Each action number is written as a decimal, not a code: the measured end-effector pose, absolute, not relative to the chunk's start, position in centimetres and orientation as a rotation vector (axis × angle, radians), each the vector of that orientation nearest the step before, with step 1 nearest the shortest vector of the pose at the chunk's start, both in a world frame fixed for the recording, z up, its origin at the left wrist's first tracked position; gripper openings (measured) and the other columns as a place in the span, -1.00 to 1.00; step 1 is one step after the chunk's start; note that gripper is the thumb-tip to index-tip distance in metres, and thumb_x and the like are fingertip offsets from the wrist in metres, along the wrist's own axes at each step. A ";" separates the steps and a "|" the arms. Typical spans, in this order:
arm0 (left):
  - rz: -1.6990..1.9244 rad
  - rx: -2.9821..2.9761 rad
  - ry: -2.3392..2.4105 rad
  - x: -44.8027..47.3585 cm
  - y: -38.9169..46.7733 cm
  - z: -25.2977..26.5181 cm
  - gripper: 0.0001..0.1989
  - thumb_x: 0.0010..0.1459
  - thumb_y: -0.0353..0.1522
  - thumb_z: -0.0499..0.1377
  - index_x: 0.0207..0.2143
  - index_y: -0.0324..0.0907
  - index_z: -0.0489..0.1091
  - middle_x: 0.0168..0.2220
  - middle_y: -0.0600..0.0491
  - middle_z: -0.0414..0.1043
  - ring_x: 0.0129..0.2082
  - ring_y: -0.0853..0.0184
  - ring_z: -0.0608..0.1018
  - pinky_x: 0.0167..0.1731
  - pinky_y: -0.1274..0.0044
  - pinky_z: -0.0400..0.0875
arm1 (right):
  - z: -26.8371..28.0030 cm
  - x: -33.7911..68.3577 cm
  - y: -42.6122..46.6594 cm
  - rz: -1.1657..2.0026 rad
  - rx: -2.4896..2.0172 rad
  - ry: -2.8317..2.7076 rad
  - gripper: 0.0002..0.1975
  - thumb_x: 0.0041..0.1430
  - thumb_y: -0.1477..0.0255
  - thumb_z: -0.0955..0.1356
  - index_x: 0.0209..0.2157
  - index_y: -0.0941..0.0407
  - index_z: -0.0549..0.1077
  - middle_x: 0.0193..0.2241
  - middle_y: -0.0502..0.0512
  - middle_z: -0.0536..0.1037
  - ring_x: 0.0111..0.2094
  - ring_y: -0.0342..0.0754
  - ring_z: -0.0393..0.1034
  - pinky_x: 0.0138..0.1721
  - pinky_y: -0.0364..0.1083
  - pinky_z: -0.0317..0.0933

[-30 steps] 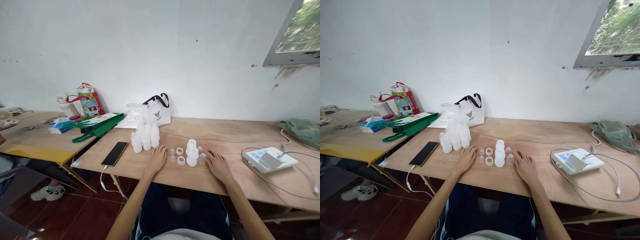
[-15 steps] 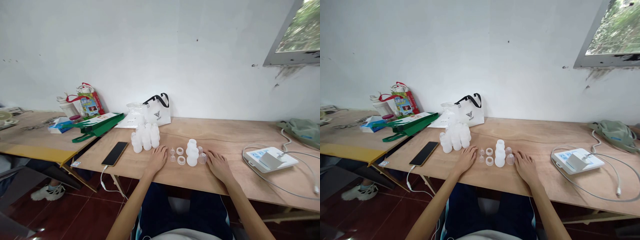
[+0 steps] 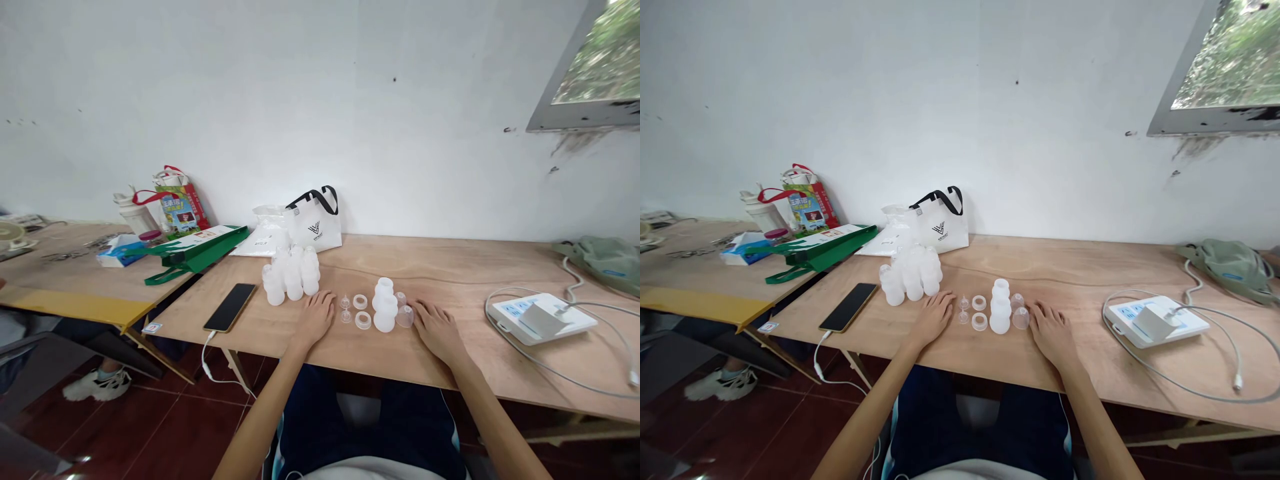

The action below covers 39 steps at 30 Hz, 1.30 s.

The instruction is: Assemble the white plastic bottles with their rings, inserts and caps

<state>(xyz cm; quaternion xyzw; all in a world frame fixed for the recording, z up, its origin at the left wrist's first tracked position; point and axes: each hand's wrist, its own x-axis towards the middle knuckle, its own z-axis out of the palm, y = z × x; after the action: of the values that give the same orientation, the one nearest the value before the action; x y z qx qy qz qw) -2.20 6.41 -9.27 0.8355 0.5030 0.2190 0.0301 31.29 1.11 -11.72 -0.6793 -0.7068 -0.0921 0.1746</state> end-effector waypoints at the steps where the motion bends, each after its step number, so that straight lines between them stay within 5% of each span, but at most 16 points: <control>1: 0.677 2.577 1.558 -2.2 6.4 -9.3 -0.67 0.46 -0.40 -0.10 0.16 -0.13 0.30 0.24 -0.09 0.36 0.27 0.17 0.37 0.27 0.26 0.19 | -11.7 31.3 1.1 -0.266 -1.928 -2.007 -0.55 0.47 0.34 0.09 0.18 0.05 0.44 0.22 0.21 0.46 0.17 0.18 0.36 0.18 0.21 0.18; 10: 0.689 2.527 1.542 -1.9 5.7 -8.2 -0.70 0.44 -0.42 -0.09 0.13 -0.15 0.26 0.22 -0.12 0.36 0.25 0.13 0.39 0.24 0.21 0.22 | -11.7 31.2 1.0 -0.281 -1.928 -2.001 -0.56 0.46 0.34 0.10 0.19 0.01 0.44 0.22 0.20 0.45 0.18 0.16 0.36 0.17 0.18 0.18; 18: 0.653 2.326 1.304 -1.7 3.2 -4.0 -0.83 0.41 -0.43 -0.11 -0.10 -0.11 0.24 -0.17 0.01 0.47 -0.18 0.19 0.55 -0.13 0.37 0.41 | -10.7 31.1 1.2 -0.092 -1.783 -1.780 -0.55 0.40 0.35 0.12 0.21 0.08 0.36 0.20 0.26 0.44 0.16 0.18 0.36 0.12 0.20 0.25; 22: 0.516 2.403 1.191 -1.3 2.0 -2.9 -0.81 0.40 -0.42 -0.06 -0.06 -0.09 0.30 -0.04 0.00 0.48 -0.08 0.17 0.54 -0.04 0.35 0.39 | -7.8 29.8 0.2 -0.095 -1.512 -1.366 -0.60 0.37 0.28 0.21 0.14 0.12 0.39 -0.03 0.25 0.54 -0.16 0.09 0.49 -0.15 0.06 0.37; 25: 0.439 2.472 1.120 -1.0 1.9 -3.5 -0.78 0.40 -0.42 -0.03 -0.03 -0.08 0.35 0.08 -0.02 0.45 0.06 0.13 0.50 0.07 0.31 0.36 | -5.7 27.7 -1.3 -0.099 -1.310 -1.305 -0.69 0.38 0.27 0.27 0.04 0.10 0.45 -0.14 0.18 0.60 -0.30 0.00 0.48 -0.33 -0.06 0.32; 30: 0.466 2.513 1.178 -0.8 2.6 -5.1 -0.80 0.34 -0.42 0.07 -0.03 -0.09 0.38 0.13 -0.03 0.45 0.15 0.08 0.46 0.15 0.27 0.33 | -4.8 22.6 -3.4 -0.207 -1.233 -1.890 -0.74 0.44 0.35 0.23 -0.14 0.05 0.55 -0.59 -0.01 0.50 -0.61 -0.11 0.32 -0.46 -0.11 0.12; 35: 0.586 2.358 1.226 -1.2 3.0 -4.4 -0.82 0.40 -0.30 0.06 -0.01 -0.06 0.38 -0.06 0.03 0.56 -0.11 0.15 0.59 -0.07 0.36 0.43 | -6.7 18.7 -3.7 -0.333 -1.668 -2.200 -0.70 0.40 0.39 0.27 0.09 0.10 0.47 -0.57 0.08 0.54 -0.57 0.03 0.41 -0.53 -0.08 -0.02; 39: 0.742 2.249 1.104 -2.1 2.7 -2.6 -0.75 0.48 -0.21 -0.05 0.04 -0.04 0.35 -0.02 0.05 0.55 -0.05 0.20 0.58 -0.03 0.41 0.42 | -8.1 17.7 -3.7 -0.201 -1.695 -2.275 -0.80 0.42 0.33 0.29 -0.01 0.08 0.45 -0.43 0.08 0.59 -0.51 0.04 0.48 -0.56 -0.09 -0.08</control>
<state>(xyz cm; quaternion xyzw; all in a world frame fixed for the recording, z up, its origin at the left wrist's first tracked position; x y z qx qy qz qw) -2.10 2.74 -2.59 0.8308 0.4079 0.2742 0.2613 17.68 -3.67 -8.08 -0.5893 -0.7911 -0.0699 0.1484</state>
